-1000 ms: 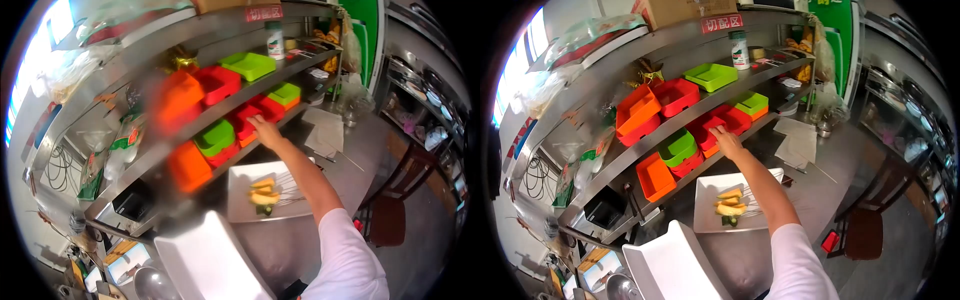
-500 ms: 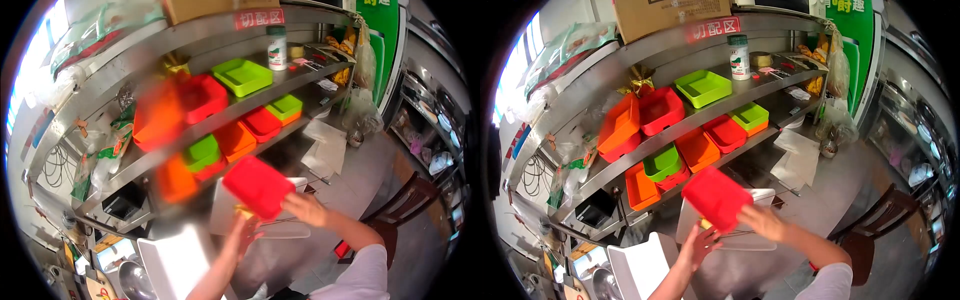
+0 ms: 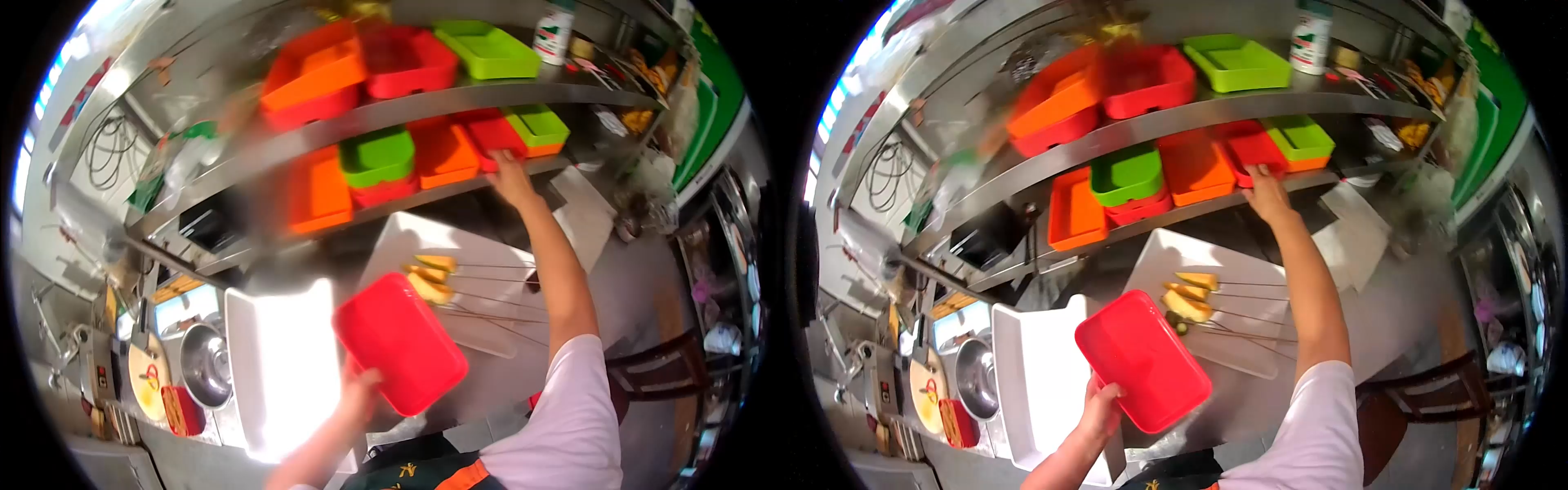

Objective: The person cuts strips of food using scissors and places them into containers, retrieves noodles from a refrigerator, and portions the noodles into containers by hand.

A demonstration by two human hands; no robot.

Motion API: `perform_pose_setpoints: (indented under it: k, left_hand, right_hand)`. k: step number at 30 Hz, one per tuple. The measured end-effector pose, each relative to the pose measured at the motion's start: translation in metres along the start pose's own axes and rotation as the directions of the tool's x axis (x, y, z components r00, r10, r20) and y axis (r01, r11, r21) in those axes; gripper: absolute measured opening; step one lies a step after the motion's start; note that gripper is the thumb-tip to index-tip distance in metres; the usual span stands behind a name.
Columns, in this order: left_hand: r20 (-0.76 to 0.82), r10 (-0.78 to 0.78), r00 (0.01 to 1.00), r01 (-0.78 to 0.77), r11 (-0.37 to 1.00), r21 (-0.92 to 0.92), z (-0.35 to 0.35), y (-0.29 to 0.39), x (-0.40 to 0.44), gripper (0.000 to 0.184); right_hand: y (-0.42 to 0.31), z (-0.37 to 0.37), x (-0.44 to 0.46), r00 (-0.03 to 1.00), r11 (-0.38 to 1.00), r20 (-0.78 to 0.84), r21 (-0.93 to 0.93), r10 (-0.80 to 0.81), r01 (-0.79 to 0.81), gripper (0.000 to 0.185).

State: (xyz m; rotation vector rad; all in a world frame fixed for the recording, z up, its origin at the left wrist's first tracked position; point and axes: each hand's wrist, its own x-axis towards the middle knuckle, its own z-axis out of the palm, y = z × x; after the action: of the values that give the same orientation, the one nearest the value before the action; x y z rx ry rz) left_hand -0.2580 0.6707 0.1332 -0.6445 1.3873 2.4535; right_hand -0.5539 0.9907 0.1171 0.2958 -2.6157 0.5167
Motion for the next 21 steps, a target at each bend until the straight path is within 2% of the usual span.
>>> perform_pose_setpoints:
  k: [1, 3, 5, 6, 9, 11, 12, 13, 14, 15, 16, 18, 19, 20, 21]
  left_hand:
    - [-0.021, -0.002, 1.0, 0.002, 1.0, -0.013, -0.003, 0.004, -0.007, 0.071]
    - [-0.041, -0.016, 0.999, 0.016, 1.0, -0.012, -0.012, 0.016, -0.015, 0.07]
    - [-0.03, -0.047, 0.998, 0.046, 0.998, -0.034, -0.022, 0.023, -0.023, 0.067]
    - [-0.036, -0.039, 0.999, 0.038, 0.998, -0.042, -0.028, 0.026, -0.027, 0.067]
    - [-0.04, -0.019, 0.999, 0.013, 0.992, -0.128, -0.047, 0.03, -0.038, 0.063]
    - [-0.01, -0.064, 0.998, 0.062, 0.987, -0.146, -0.071, 0.035, -0.05, 0.061]
    - [-0.031, -0.022, 0.999, 0.016, 0.984, -0.18, -0.075, 0.04, -0.06, 0.058]
    - [-0.054, -0.028, 0.998, 0.018, 0.984, -0.179, -0.09, 0.045, -0.075, 0.056]
    - [-0.057, -0.002, 0.998, -0.01, 0.978, -0.206, -0.107, 0.042, -0.085, 0.055]
    - [-0.07, 0.004, 0.998, -0.022, 0.967, -0.254, -0.124, 0.042, -0.098, 0.051]
    - [-0.1, 0.046, 0.994, -0.073, 0.952, -0.297, -0.152, 0.042, -0.114, 0.049]
    - [-0.148, 0.117, 0.982, -0.163, 0.924, -0.347, -0.202, 0.052, -0.162, 0.046]
    - [-0.183, 0.162, 0.97, -0.22, 0.906, -0.362, -0.227, 0.063, -0.19, 0.045]
    - [-0.222, 0.192, 0.956, -0.262, 0.901, -0.346, -0.264, 0.058, -0.208, 0.048]
    - [-0.317, 0.248, 0.915, -0.36, 0.857, -0.368, -0.287, 0.067, -0.241, 0.046]
  right_hand:
    - [0.006, 0.007, 0.003, 0.999, 0.999, 0.034, -0.021, 0.027, -0.026, 0.033]
    - [0.004, 0.012, 0.006, 0.999, 0.998, -0.039, -0.057, 0.009, -0.012, 0.023]
    - [-0.002, 0.007, 0.003, 0.999, 0.997, -0.039, -0.07, -0.021, 0.018, 0.021]
    - [-0.008, 0.002, 0.0, 0.994, 0.998, -0.095, -0.047, -0.047, 0.042, 0.021]
    - [-0.028, -0.02, -0.02, 0.988, 0.995, -0.148, -0.096, -0.038, 0.024, 0.019]
    - [-0.046, -0.04, -0.037, 0.991, 0.995, -0.125, -0.094, -0.048, 0.036, 0.018]
    - [-0.044, -0.042, -0.049, 0.98, 0.975, -0.158, -0.201, -0.123, 0.091, 0.027]
    - [-0.055, -0.043, -0.059, 0.992, 0.977, -0.126, -0.213, -0.009, -0.018, 0.028]
    - [-0.007, -0.032, -0.074, 0.994, 0.989, -0.111, -0.147, -0.022, 0.006, 0.03]
    - [-0.032, -0.059, -0.091, 0.995, 0.905, 0.025, -0.414, -0.099, 0.1, 0.034]
    - [-0.061, -0.072, -0.107, 0.988, 0.946, -0.124, -0.299, 0.092, -0.126, 0.036]
    - [-0.115, -0.107, -0.154, 0.984, 0.923, -0.135, -0.352, 0.116, -0.157, 0.038]
    - [-0.156, -0.112, -0.171, 0.975, 0.959, -0.193, -0.236, 0.112, -0.157, 0.033]
    - [-0.177, -0.11, -0.181, 0.964, 0.921, -0.265, -0.376, 0.004, -0.107, 0.027]
    - [-0.215, -0.106, -0.188, 0.96, 0.929, -0.279, -0.36, -0.015, -0.09, 0.027]
